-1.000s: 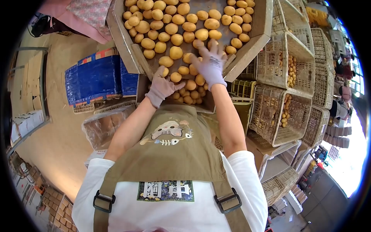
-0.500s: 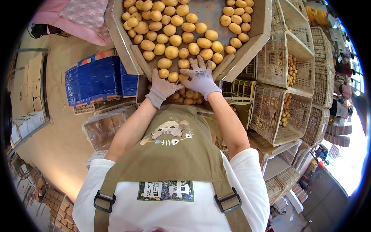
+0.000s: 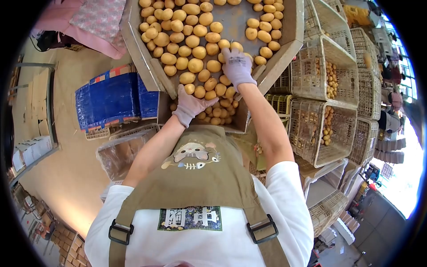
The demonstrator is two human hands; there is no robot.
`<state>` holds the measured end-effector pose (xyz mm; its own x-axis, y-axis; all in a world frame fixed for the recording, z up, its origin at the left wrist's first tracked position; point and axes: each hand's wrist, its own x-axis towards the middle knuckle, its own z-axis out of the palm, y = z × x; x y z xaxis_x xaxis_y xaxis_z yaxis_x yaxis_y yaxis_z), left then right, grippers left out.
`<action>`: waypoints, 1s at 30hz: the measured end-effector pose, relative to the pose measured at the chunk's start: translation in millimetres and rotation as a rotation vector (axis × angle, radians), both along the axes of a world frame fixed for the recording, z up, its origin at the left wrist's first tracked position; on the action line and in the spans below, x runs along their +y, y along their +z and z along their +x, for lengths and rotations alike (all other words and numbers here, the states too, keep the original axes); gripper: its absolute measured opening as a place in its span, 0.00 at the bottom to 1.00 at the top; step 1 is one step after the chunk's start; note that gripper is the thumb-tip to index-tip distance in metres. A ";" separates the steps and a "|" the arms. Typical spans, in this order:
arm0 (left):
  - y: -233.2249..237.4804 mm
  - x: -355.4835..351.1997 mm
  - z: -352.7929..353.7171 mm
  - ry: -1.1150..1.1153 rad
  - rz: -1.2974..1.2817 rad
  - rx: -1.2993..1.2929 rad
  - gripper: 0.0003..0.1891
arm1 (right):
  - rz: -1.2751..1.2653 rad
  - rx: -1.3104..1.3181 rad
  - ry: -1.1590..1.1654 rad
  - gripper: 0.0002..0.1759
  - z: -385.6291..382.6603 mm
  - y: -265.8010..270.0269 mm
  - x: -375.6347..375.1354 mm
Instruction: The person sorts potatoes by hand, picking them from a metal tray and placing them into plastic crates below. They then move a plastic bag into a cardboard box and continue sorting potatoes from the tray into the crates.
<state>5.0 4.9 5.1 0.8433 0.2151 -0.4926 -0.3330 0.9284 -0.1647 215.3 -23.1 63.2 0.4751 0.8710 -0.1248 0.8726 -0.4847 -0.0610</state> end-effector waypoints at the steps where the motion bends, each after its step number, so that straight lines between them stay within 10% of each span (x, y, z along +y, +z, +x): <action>1: 0.4 -2.4 -3.5 0.033 0.026 -0.033 0.39 | 0.156 0.081 -0.021 0.23 1.2 -2.0 -7.1; 4: -3.9 1.1 -7.8 0.077 0.081 -0.121 0.36 | 0.583 0.701 -0.302 0.23 -10.7 19.8 -21.1; 6: -7.5 1.3 -7.5 0.086 0.228 -0.165 0.37 | 0.930 1.747 -0.552 0.24 -2.1 16.1 -39.6; 11: -43.5 -5.6 -4.1 0.049 0.614 -0.146 0.38 | 0.965 2.200 -0.405 0.27 -21.5 29.1 -57.3; 16: -44.4 -5.6 -0.3 -0.062 0.998 0.110 0.41 | 0.980 1.964 -0.345 0.36 -38.1 42.1 -65.4; 21: 0.0 1.6 -1.0 -0.045 0.530 0.008 0.42 | 0.849 1.535 -0.364 0.43 -54.1 55.7 -69.2; 30: -11.7 -0.4 -3.8 0.035 0.503 -0.178 0.41 | 0.849 0.983 -0.243 0.43 -64.2 53.6 -70.8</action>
<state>1.2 4.5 -6.6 0.8924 0.4176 -0.1711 -0.3730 0.8959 0.2414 151.1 -93.9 116.7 0.6551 0.7548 0.0335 0.1867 -0.1188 -0.9752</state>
